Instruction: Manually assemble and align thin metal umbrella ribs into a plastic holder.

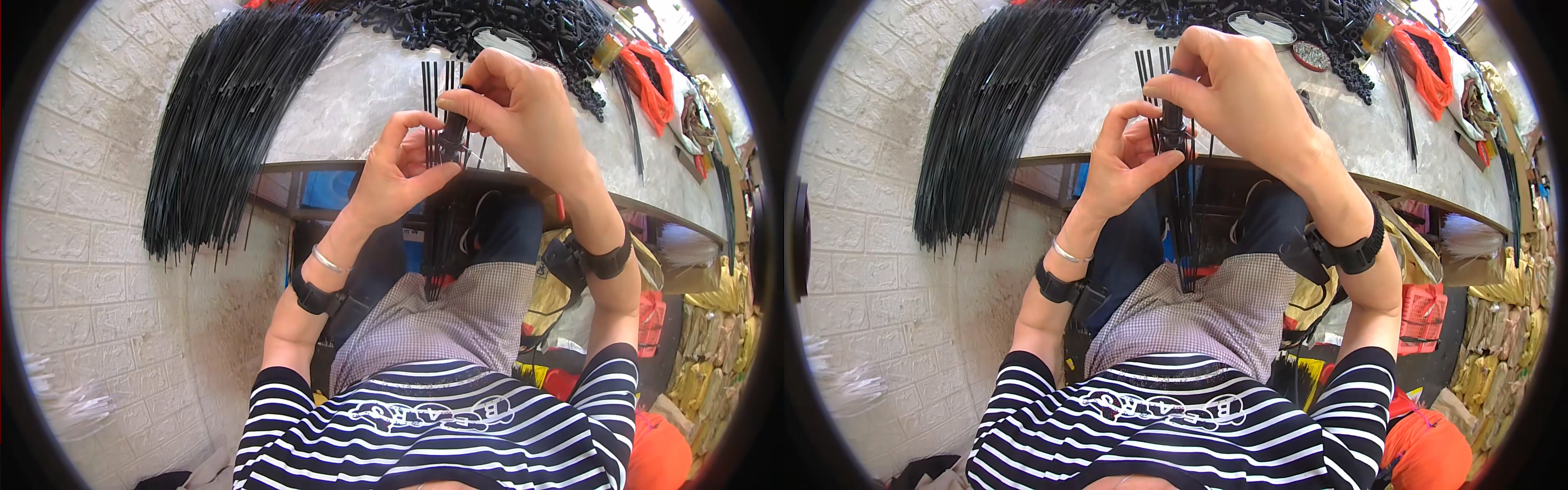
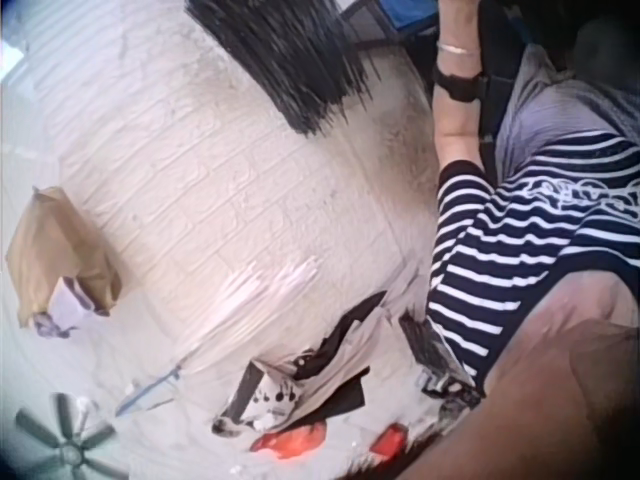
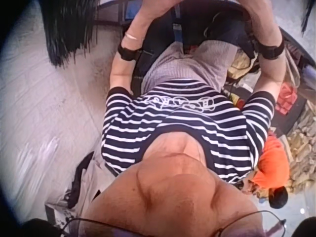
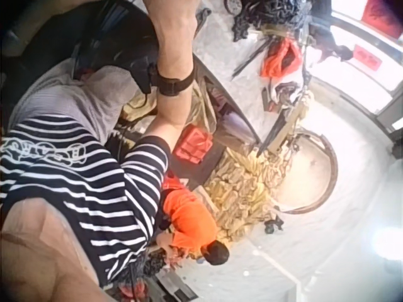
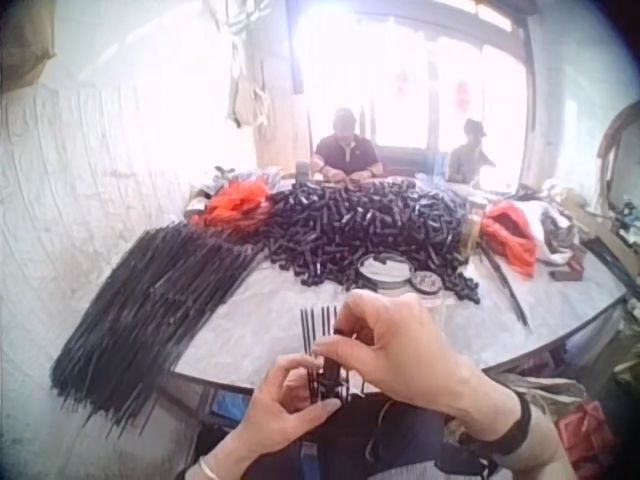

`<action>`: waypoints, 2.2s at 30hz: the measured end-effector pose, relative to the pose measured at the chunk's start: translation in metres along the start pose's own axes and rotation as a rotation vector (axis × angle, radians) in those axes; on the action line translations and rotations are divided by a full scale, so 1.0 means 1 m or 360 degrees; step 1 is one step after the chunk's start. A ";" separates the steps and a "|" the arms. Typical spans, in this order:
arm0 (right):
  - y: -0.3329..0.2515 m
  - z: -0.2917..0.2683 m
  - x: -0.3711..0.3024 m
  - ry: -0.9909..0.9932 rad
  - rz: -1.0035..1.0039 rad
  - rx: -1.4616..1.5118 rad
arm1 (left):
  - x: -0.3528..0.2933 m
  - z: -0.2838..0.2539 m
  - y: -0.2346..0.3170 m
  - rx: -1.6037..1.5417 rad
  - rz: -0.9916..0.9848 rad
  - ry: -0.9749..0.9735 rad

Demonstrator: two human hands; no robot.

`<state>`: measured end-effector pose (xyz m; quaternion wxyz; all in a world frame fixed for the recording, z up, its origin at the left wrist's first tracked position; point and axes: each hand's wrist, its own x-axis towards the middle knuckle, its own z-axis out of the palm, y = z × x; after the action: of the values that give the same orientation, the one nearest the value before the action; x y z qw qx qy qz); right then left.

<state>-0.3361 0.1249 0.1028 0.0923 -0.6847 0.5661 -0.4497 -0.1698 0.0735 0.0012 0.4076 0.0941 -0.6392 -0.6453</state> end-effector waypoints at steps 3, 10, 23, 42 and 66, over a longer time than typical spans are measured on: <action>-0.001 -0.002 0.003 -0.0068 -0.0002 -0.0013 | -0.001 -0.002 -0.001 0.0051 0.0025 -0.0025; -0.001 -0.005 0.002 -0.0126 0.0082 0.0022 | 0.000 -0.001 0.000 0.0042 -0.0024 0.0001; -0.003 -0.010 -0.002 -0.0181 -0.0128 -0.0120 | 0.001 0.004 0.003 0.0043 -0.0014 -0.0033; -0.007 0.000 0.002 -0.0084 -0.0225 -0.0343 | 0.002 0.007 0.000 0.0079 0.0022 0.0040; -0.007 0.008 -0.025 0.0196 -0.0015 -0.0183 | -0.002 0.003 0.002 0.0255 -0.0052 0.0116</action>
<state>-0.3240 0.1455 0.0897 0.0156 -0.6626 0.5923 -0.4581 -0.1702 0.0775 0.0026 0.4113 0.1603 -0.6717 -0.5949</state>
